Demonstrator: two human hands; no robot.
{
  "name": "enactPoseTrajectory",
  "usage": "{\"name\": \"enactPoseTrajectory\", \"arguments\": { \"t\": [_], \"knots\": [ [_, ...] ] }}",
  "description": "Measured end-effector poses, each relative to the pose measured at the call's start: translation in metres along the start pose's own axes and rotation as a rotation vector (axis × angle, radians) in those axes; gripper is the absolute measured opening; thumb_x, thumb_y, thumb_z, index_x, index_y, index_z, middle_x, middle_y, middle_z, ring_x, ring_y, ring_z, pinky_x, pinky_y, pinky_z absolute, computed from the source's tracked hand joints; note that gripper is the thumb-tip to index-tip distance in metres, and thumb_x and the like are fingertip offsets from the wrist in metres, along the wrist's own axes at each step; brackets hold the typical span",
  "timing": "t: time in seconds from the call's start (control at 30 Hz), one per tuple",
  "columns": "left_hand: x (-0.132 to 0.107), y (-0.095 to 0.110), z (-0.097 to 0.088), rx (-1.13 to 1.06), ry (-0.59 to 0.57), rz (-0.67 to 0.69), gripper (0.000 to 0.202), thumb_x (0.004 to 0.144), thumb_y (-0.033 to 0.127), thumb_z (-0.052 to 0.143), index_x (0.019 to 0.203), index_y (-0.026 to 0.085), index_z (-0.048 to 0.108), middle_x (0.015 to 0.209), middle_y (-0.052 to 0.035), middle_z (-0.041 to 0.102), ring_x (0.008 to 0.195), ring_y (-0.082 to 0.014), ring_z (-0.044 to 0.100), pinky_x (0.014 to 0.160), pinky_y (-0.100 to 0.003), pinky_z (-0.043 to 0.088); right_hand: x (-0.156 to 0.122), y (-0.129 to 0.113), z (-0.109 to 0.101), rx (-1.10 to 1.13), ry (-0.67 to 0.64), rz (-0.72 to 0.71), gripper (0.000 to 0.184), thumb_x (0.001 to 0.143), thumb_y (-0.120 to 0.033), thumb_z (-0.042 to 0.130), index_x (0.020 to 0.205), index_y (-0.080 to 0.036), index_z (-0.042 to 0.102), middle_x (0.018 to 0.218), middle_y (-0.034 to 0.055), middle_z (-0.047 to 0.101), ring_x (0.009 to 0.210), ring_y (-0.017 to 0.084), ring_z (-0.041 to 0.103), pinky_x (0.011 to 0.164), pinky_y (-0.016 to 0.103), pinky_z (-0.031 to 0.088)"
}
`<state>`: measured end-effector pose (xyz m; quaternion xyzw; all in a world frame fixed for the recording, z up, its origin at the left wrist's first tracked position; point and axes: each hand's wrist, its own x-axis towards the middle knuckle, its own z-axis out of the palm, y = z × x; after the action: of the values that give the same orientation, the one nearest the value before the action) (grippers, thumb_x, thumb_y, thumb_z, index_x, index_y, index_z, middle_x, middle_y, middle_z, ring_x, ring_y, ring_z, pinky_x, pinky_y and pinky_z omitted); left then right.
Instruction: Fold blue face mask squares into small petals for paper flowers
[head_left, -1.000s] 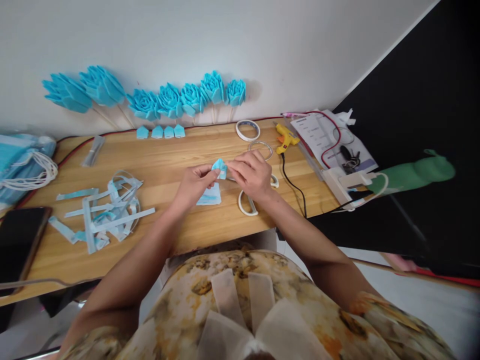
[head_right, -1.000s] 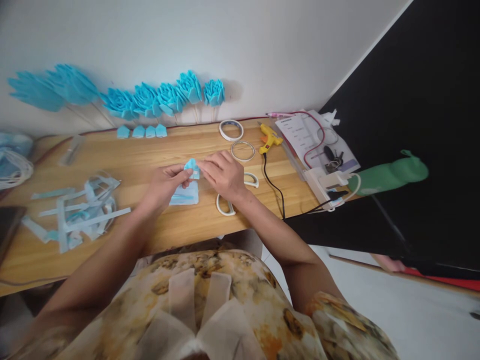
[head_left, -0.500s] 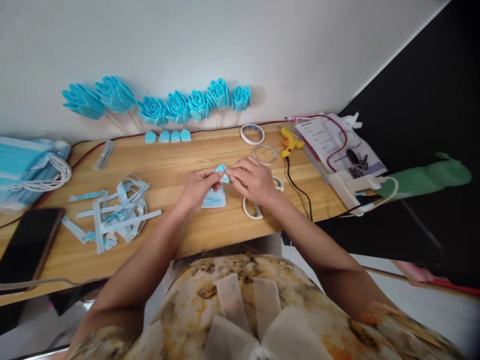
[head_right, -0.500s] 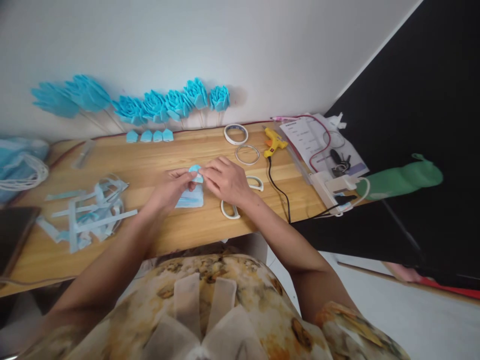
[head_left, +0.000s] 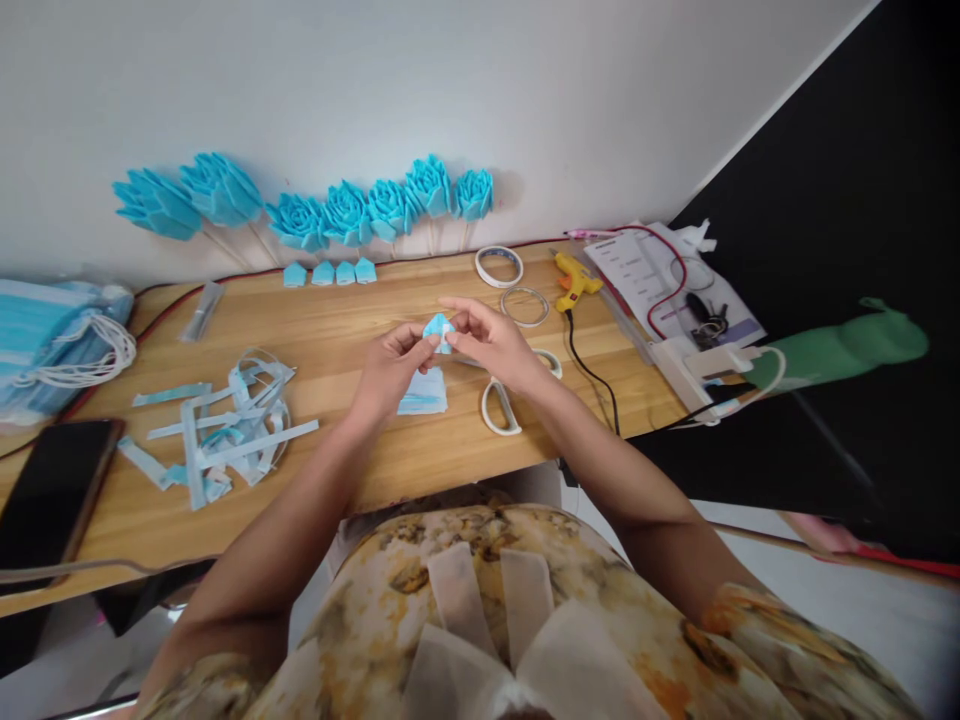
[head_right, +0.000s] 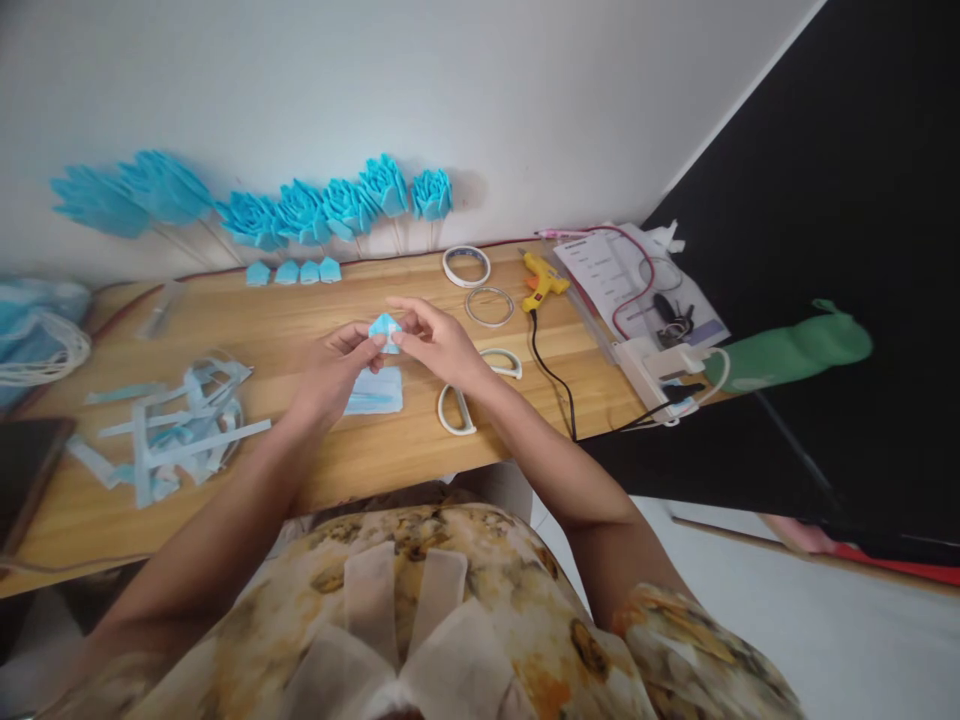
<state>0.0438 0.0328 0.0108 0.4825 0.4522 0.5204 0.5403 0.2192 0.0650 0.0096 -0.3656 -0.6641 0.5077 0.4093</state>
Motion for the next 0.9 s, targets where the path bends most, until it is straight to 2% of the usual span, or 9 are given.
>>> {"name": "enactPoseTrajectory", "arguments": {
  "t": [0.23, 0.43, 0.57, 0.7, 0.8, 0.9],
  "knots": [
    [0.0, 0.002, 0.0, 0.005, 0.055, 0.017, 0.022, 0.076, 0.038, 0.074, 0.072, 0.018, 0.066, 0.06, 0.0026, 0.059, 0.056, -0.0091, 0.049, 0.058, -0.024, 0.04, 0.005, -0.004, 0.005, -0.043, 0.091, -0.026, 0.047, 0.083, -0.026, 0.064, 0.129, -0.023, 0.06, 0.087, -0.0023, 0.062, 0.077, 0.012, 0.058, 0.071, 0.027, 0.047],
    [0.0, 0.001, 0.0, 0.041, 0.049, 0.013, 0.022, 0.075, 0.037, 0.073, 0.067, 0.018, 0.064, 0.058, 0.0027, 0.057, 0.056, -0.0095, 0.048, 0.059, -0.025, 0.039, 0.004, -0.003, -0.001, 0.058, 0.056, -0.019, 0.04, 0.092, -0.039, 0.059, 0.128, -0.023, 0.06, 0.085, -0.0015, 0.062, 0.08, 0.014, 0.06, 0.078, 0.03, 0.051],
    [-0.001, 0.0, 0.0, 0.123, 0.018, -0.002, 0.024, 0.075, 0.038, 0.072, 0.064, 0.018, 0.064, 0.057, 0.0025, 0.055, 0.055, -0.01, 0.046, 0.058, -0.025, 0.037, 0.008, -0.003, 0.001, 0.057, 0.028, -0.024, 0.047, 0.085, -0.037, 0.067, 0.129, -0.02, 0.06, 0.08, -0.0042, 0.056, 0.071, 0.01, 0.051, 0.068, 0.026, 0.045],
    [-0.001, 0.0, -0.001, 0.19, 0.01, 0.025, 0.024, 0.076, 0.036, 0.071, 0.064, 0.018, 0.063, 0.056, 0.0035, 0.052, 0.056, -0.0097, 0.043, 0.057, -0.025, 0.035, 0.014, -0.003, 0.004, 0.016, 0.053, -0.025, 0.044, 0.087, -0.035, 0.064, 0.128, -0.02, 0.061, 0.075, -0.0049, 0.055, 0.067, 0.01, 0.048, 0.065, 0.025, 0.042],
    [-0.001, 0.001, 0.0, 0.194, 0.019, 0.03, 0.024, 0.077, 0.035, 0.072, 0.064, 0.018, 0.062, 0.057, 0.004, 0.052, 0.056, -0.0095, 0.043, 0.057, -0.025, 0.034, 0.017, -0.005, 0.002, 0.016, 0.073, -0.008, 0.041, 0.089, -0.037, 0.062, 0.127, -0.022, 0.064, 0.074, -0.0039, 0.058, 0.068, 0.011, 0.052, 0.067, 0.026, 0.047],
    [-0.001, 0.003, 0.001, 0.147, 0.058, 0.033, 0.024, 0.077, 0.036, 0.071, 0.064, 0.018, 0.06, 0.057, 0.0046, 0.051, 0.056, -0.0094, 0.042, 0.058, -0.025, 0.035, 0.015, -0.006, -0.001, 0.084, 0.1, 0.036, 0.038, 0.093, -0.042, 0.058, 0.125, -0.024, 0.066, 0.084, -0.0009, 0.067, 0.075, 0.013, 0.061, 0.074, 0.027, 0.054]
  ]
}}
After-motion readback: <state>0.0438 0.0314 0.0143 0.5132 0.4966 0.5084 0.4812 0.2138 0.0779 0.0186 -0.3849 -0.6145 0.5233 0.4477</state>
